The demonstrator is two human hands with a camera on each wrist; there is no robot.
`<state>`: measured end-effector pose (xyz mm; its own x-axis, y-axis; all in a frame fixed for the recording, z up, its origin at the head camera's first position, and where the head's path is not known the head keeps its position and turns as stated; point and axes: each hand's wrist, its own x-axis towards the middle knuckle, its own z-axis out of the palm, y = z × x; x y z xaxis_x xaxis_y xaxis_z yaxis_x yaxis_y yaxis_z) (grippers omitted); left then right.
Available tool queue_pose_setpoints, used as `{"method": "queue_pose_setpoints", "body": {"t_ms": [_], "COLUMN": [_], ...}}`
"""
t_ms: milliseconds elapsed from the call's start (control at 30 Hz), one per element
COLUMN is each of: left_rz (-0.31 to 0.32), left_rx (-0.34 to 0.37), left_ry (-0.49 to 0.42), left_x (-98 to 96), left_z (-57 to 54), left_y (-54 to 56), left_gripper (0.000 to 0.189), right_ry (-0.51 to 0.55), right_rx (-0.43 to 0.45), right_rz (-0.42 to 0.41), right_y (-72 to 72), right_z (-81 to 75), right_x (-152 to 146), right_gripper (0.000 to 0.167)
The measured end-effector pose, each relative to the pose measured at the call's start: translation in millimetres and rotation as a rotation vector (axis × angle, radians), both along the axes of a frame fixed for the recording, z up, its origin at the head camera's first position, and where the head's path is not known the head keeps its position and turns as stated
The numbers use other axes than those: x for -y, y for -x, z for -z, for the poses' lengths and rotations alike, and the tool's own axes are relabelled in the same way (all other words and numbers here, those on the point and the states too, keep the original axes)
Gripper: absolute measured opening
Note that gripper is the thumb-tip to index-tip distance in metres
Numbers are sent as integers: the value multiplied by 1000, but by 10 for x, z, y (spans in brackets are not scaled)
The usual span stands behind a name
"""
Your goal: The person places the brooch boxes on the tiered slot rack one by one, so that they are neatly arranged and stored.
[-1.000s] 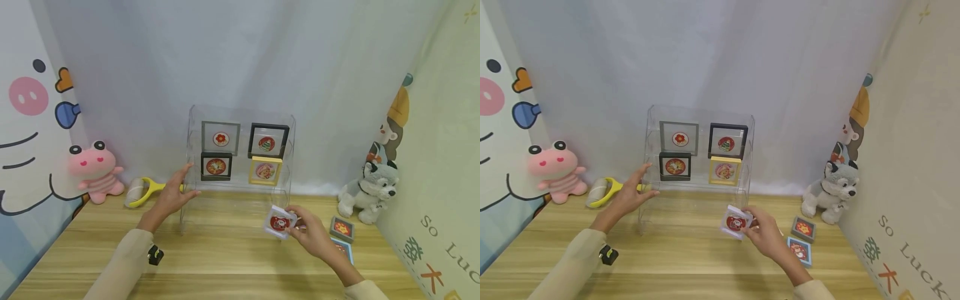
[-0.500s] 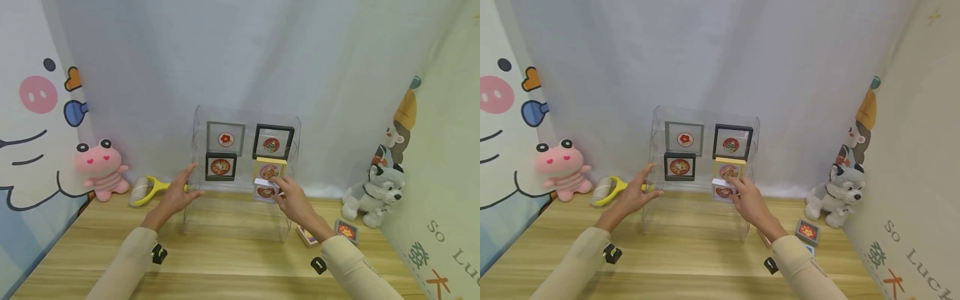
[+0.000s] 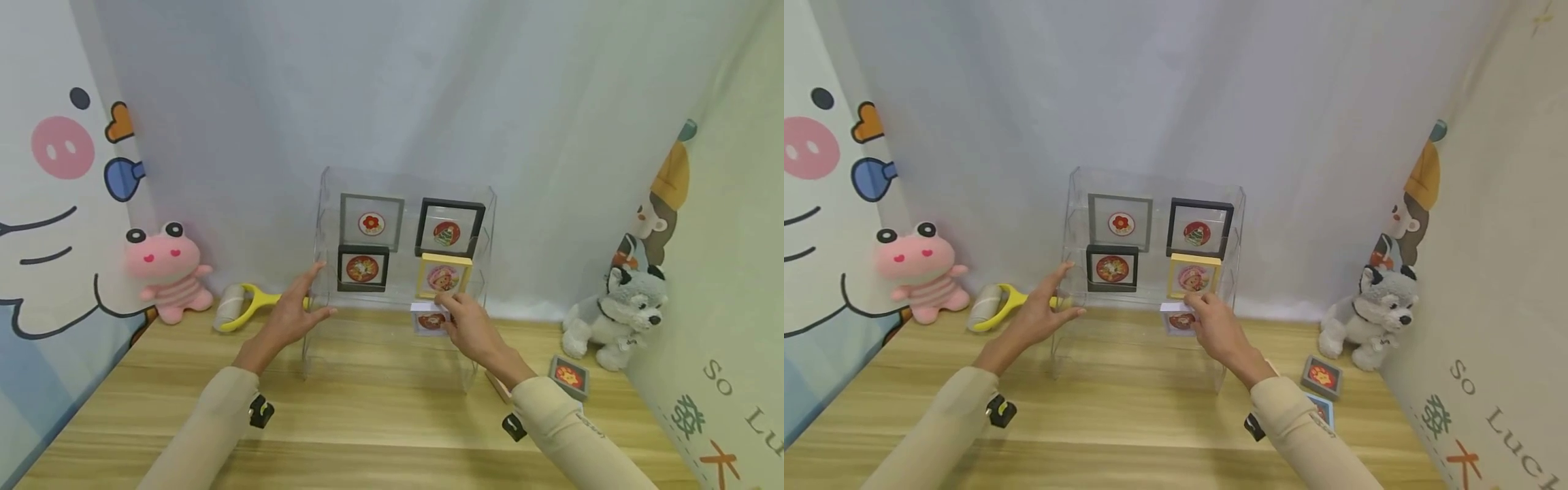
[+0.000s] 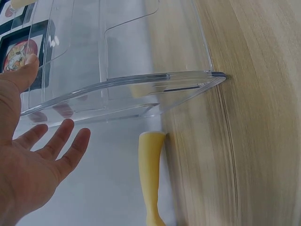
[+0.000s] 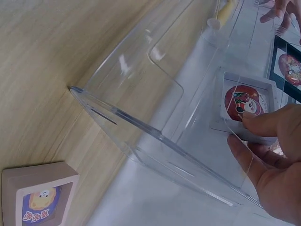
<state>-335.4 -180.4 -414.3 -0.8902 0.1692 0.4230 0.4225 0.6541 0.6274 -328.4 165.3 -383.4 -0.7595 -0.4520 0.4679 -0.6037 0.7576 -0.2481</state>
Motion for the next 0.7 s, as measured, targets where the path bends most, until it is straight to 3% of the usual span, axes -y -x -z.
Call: {"method": "queue_pose_setpoints", "body": {"t_ms": [433, 700], "left_rz": [-6, -6], "left_rx": [25, 38], "left_ry": [0, -3], "left_x": [12, 1], "left_z": [-36, -29], "left_y": [-8, -17], "left_gripper": [87, 86], "right_ry": [23, 18], "right_rx": [96, 86], "right_rz": [21, 25], "right_y": [25, 21], "right_z": [-20, -10], "right_x": [-9, -39], "right_gripper": [34, 29]}}
